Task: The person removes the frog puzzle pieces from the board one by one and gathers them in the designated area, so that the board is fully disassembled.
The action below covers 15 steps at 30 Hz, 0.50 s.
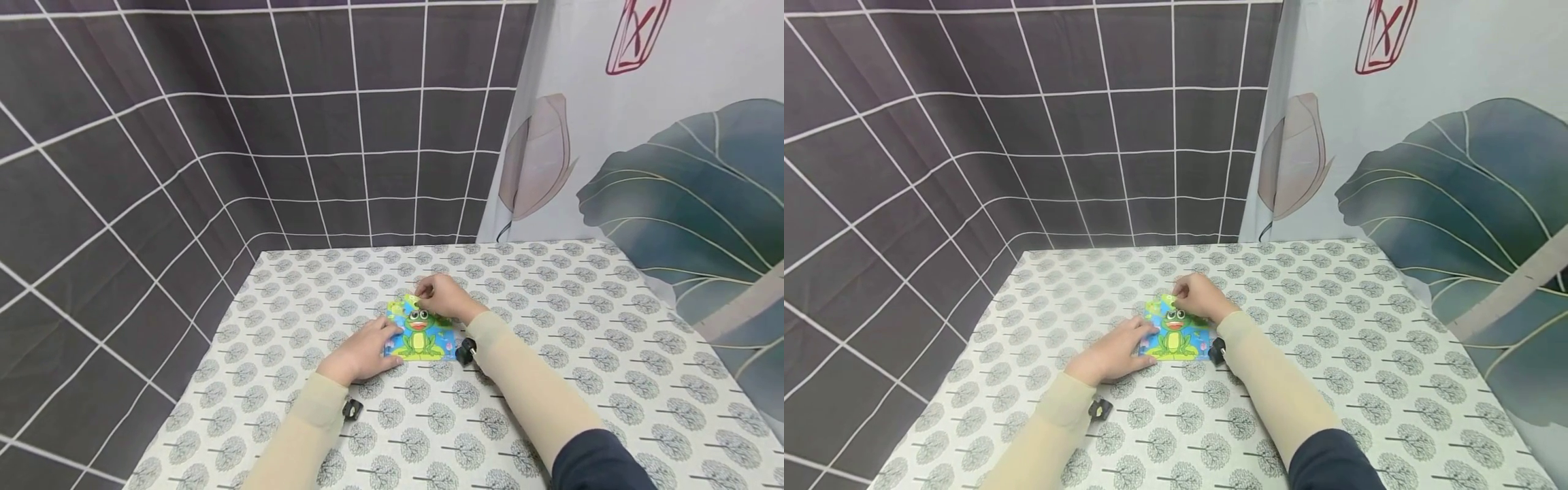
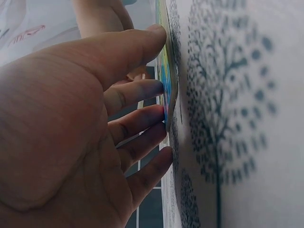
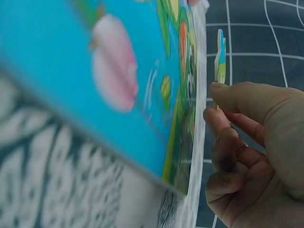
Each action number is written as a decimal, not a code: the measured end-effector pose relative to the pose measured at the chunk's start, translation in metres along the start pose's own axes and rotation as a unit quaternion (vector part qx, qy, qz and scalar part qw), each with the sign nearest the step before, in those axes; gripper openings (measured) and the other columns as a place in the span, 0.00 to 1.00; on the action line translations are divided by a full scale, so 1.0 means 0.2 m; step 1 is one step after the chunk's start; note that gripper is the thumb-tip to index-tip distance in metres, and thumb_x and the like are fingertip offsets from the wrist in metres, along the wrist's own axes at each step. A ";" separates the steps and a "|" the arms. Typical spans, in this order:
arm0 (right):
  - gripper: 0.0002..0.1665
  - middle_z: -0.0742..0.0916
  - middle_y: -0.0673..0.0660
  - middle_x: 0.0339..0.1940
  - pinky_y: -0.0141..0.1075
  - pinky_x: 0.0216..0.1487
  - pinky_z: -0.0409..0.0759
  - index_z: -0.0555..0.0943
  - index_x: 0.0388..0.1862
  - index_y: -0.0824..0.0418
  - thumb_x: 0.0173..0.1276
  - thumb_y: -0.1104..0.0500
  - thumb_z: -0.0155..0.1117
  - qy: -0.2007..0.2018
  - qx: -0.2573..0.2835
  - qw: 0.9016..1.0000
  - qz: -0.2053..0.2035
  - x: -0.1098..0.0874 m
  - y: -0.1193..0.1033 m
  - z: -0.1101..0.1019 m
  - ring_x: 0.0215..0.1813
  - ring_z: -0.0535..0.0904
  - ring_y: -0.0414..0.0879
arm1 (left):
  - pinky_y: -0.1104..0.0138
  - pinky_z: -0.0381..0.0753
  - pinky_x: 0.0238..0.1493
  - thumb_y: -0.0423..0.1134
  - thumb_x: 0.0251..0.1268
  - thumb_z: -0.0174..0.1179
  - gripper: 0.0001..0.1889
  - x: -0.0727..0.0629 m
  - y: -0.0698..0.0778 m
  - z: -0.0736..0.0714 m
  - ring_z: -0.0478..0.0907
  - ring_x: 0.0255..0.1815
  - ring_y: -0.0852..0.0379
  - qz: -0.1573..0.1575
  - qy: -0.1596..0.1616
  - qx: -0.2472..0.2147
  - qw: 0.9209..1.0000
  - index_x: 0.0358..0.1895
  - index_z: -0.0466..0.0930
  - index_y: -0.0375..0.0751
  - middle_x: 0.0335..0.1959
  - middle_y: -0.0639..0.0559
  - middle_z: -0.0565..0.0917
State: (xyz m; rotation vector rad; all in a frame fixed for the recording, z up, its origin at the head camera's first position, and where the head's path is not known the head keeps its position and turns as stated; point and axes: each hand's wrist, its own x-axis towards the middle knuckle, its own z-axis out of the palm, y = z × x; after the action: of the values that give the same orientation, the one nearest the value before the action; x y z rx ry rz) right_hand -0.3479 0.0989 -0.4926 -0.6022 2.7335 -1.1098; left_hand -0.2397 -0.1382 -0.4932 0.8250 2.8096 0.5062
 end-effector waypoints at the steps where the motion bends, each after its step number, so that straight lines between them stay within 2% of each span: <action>1: 0.04 0.87 0.50 0.35 0.38 0.43 0.85 0.88 0.38 0.56 0.67 0.62 0.75 0.004 0.000 1.000 0.001 -0.01 0.01 -0.01 0.37 0.82 0.44 | 0.53 0.73 0.74 0.57 0.69 0.68 0.36 0.00 0.00 0.00 0.72 0.70 0.50 -0.001 -0.001 0.001 1.000 0.76 0.72 0.47 0.68 0.52 0.73; 9: 0.04 0.87 0.49 0.36 0.39 0.43 0.85 0.89 0.38 0.55 0.65 0.60 0.76 0.041 -0.001 0.999 0.005 -0.07 0.10 -0.06 0.38 0.83 0.44 | 0.54 0.71 0.75 0.56 0.70 0.68 0.36 0.00 0.00 0.01 0.70 0.72 0.50 0.000 0.000 -0.002 1.000 0.76 0.71 0.48 0.72 0.52 0.71; 15: 0.05 0.87 0.50 0.36 0.40 0.43 0.84 0.89 0.40 0.56 0.65 0.60 0.75 0.052 0.010 0.998 0.018 -0.13 0.15 -0.12 0.38 0.81 0.46 | 0.53 0.72 0.75 0.54 0.70 0.68 0.34 -0.01 0.01 0.00 0.70 0.72 0.49 0.000 0.003 -0.005 1.000 0.76 0.72 0.47 0.71 0.51 0.72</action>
State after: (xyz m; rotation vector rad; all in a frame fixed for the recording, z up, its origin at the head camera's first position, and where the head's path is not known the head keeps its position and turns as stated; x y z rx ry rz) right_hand -0.3405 0.1441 -0.4960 -0.5042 2.8047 -1.1908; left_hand -0.2379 -0.1376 -0.4915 0.8215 2.8096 0.5229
